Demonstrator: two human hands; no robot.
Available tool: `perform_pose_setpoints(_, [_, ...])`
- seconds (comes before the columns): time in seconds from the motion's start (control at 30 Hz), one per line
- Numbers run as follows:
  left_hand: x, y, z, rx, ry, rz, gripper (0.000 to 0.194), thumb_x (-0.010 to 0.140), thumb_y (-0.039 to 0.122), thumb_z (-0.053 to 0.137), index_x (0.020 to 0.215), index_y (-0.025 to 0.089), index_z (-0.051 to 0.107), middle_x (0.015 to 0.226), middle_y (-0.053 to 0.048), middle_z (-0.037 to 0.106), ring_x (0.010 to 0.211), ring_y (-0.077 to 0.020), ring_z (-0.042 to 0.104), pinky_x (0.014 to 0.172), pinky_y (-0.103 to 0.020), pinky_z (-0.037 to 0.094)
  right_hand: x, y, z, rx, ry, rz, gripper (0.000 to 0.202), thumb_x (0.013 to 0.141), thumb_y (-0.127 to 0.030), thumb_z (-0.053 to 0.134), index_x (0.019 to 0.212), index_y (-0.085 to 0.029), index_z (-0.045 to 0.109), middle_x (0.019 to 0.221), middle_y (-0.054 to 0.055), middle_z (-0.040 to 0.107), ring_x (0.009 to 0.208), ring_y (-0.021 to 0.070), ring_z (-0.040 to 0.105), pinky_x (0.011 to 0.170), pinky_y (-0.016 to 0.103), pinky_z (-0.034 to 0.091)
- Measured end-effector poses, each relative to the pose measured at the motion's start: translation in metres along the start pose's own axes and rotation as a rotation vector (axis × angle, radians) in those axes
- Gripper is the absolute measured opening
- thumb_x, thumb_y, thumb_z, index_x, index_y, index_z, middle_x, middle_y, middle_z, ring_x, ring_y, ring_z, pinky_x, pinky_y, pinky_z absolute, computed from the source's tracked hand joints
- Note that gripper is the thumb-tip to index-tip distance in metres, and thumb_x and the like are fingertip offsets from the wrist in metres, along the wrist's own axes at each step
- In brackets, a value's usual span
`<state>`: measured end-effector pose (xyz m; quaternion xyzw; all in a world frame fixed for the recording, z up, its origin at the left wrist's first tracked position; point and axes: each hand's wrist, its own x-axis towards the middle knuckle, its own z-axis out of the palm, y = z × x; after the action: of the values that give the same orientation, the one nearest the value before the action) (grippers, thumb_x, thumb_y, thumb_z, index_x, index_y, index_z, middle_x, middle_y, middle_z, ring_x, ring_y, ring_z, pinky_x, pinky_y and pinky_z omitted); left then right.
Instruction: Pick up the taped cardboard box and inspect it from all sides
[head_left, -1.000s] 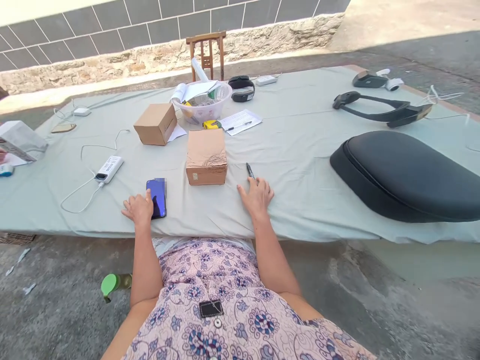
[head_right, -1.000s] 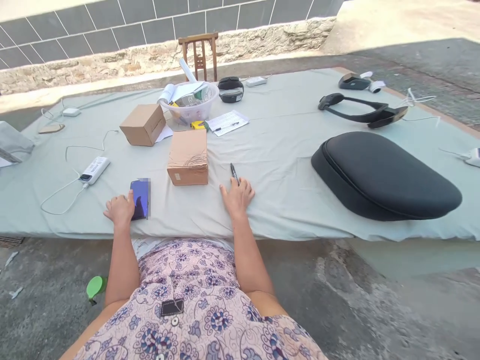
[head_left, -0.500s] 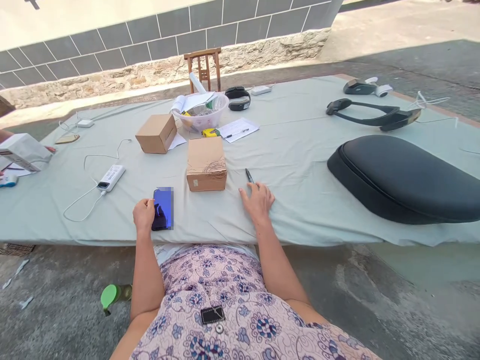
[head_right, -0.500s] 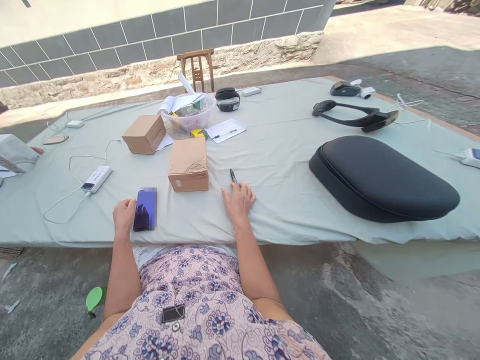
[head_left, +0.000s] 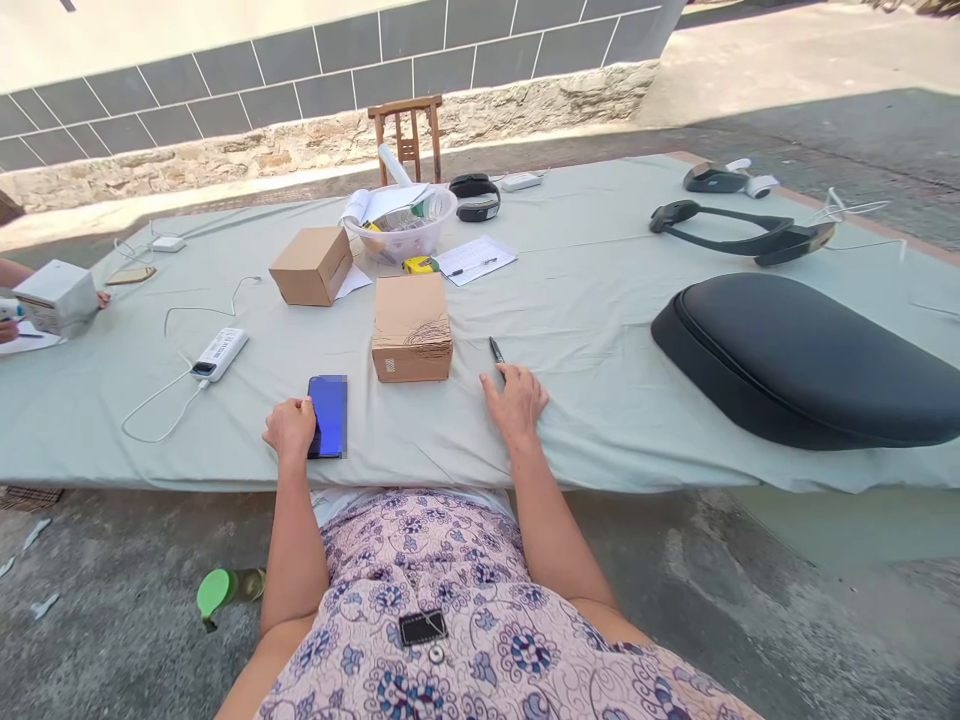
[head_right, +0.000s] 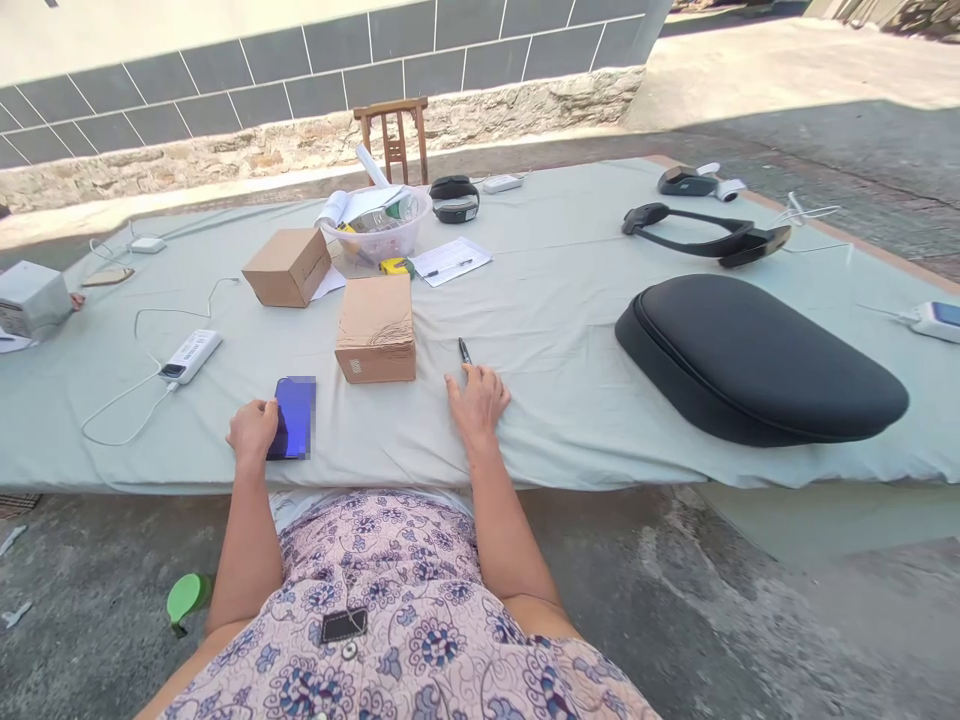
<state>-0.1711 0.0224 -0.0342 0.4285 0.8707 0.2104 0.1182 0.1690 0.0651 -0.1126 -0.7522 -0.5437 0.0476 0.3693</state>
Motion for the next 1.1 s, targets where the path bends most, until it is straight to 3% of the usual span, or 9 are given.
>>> perform_pose_setpoints(0.13, [0.002, -0.003, 0.004, -0.111, -0.040, -0.001, 0.028, 0.089, 0.036, 0.047, 0.085, 0.019, 0.068, 0.097, -0.016, 0.073, 0.096, -0.0334, 0.064, 0.083, -0.044, 0.045, 0.001, 0.000, -0.001, 0.009, -0.003, 0.012, 0.035, 0.090, -0.039, 0.058, 0.119, -0.019, 0.066, 0.127, 0.015, 0.065, 0.121, 0.0308, 0.054, 0.106, 0.049, 0.035])
perform_pose_setpoints(0.3, [0.000, -0.004, 0.008, -0.278, -0.087, 0.045, 0.015, 0.084, 0.030, 0.052, 0.075, 0.021, 0.060, 0.078, -0.005, 0.067, 0.078, -0.0223, 0.058, 0.072, -0.033, 0.041, 0.002, 0.002, 0.000, 0.075, 0.053, 0.033, 0.037, 0.090, -0.041, 0.055, 0.118, -0.020, 0.065, 0.123, 0.015, 0.066, 0.118, 0.0310, 0.056, 0.104, 0.050, 0.039])
perform_pose_setpoints(0.5, [-0.006, -0.003, 0.007, -0.498, -0.192, 0.082, 0.008, 0.081, 0.030, 0.055, 0.077, 0.022, 0.055, 0.064, 0.002, 0.053, 0.059, -0.0150, 0.047, 0.057, -0.027, 0.035, 0.004, 0.004, -0.006, 0.288, 0.290, 0.010, 0.032, 0.090, -0.040, 0.050, 0.110, -0.019, 0.064, 0.115, 0.014, 0.068, 0.114, 0.0295, 0.059, 0.101, 0.050, 0.044])
perform_pose_setpoints(0.6, [-0.010, 0.000, 0.003, -0.623, -0.273, 0.096, 0.011, 0.082, 0.034, 0.053, 0.079, 0.023, 0.050, 0.060, 0.005, 0.047, 0.050, -0.0121, 0.041, 0.051, -0.024, 0.034, 0.003, 0.003, -0.011, 0.457, 0.361, -0.021, 0.030, 0.091, -0.041, 0.048, 0.105, -0.019, 0.062, 0.107, 0.012, 0.068, 0.104, 0.0253, 0.064, 0.094, 0.043, 0.050])
perform_pose_setpoints(0.73, [-0.024, 0.012, -0.001, -0.961, -0.398, 0.153, 0.023, 0.076, 0.041, 0.062, 0.083, 0.023, 0.050, 0.065, 0.005, 0.052, 0.051, -0.0103, 0.048, 0.051, -0.022, 0.040, -0.003, -0.005, -0.019, 0.661, 0.270, 0.031, 0.030, 0.093, -0.047, 0.049, 0.100, -0.020, 0.061, 0.092, 0.005, 0.069, 0.077, 0.0171, 0.068, 0.079, 0.034, 0.054])
perform_pose_setpoints(0.87, [-0.050, 0.034, 0.009, -1.366, -0.437, 0.261, 0.033, 0.070, 0.041, 0.076, 0.084, 0.022, 0.053, 0.068, 0.005, 0.056, 0.055, -0.0089, 0.052, 0.053, -0.019, 0.043, -0.012, -0.012, -0.035, 0.871, -0.030, 0.007, 0.042, 0.090, -0.060, 0.054, 0.098, -0.021, 0.063, 0.084, 0.002, 0.069, 0.070, 0.0141, 0.068, 0.069, 0.028, 0.054])
perform_pose_setpoints(0.97, [-0.072, 0.054, 0.026, -1.495, -0.441, 0.274, 0.032, 0.073, 0.042, 0.076, 0.085, 0.022, 0.054, 0.070, 0.005, 0.057, 0.058, -0.0094, 0.054, 0.055, -0.020, 0.045, -0.021, -0.014, -0.048, 1.072, -0.594, -0.044, 0.057, 0.081, -0.068, 0.063, 0.116, -0.023, 0.061, 0.101, 0.007, 0.073, 0.081, 0.0170, 0.073, 0.064, 0.025, 0.055])
perform_pose_setpoints(1.03, [-0.084, 0.065, 0.036, -1.537, -0.466, 0.261, 0.031, 0.076, 0.043, 0.075, 0.086, 0.023, 0.054, 0.074, 0.004, 0.058, 0.061, -0.0102, 0.055, 0.057, -0.022, 0.046, -0.029, -0.016, -0.054, 1.107, -1.030, -0.072, 0.072, 0.074, -0.063, 0.075, 0.132, -0.026, 0.054, 0.116, 0.009, 0.071, 0.088, 0.0195, 0.074, 0.063, 0.025, 0.056])
perform_pose_setpoints(1.1, [-0.092, 0.074, 0.044, -1.559, -0.477, 0.268, 0.030, 0.077, 0.043, 0.074, 0.086, 0.023, 0.053, 0.074, 0.004, 0.057, 0.061, -0.0101, 0.054, 0.057, -0.022, 0.045, -0.037, -0.018, -0.054, 1.077, -1.331, -0.104, 0.081, 0.070, -0.053, 0.084, 0.139, -0.027, 0.050, 0.124, 0.010, 0.069, 0.091, 0.0198, 0.074, 0.067, 0.025, 0.058])
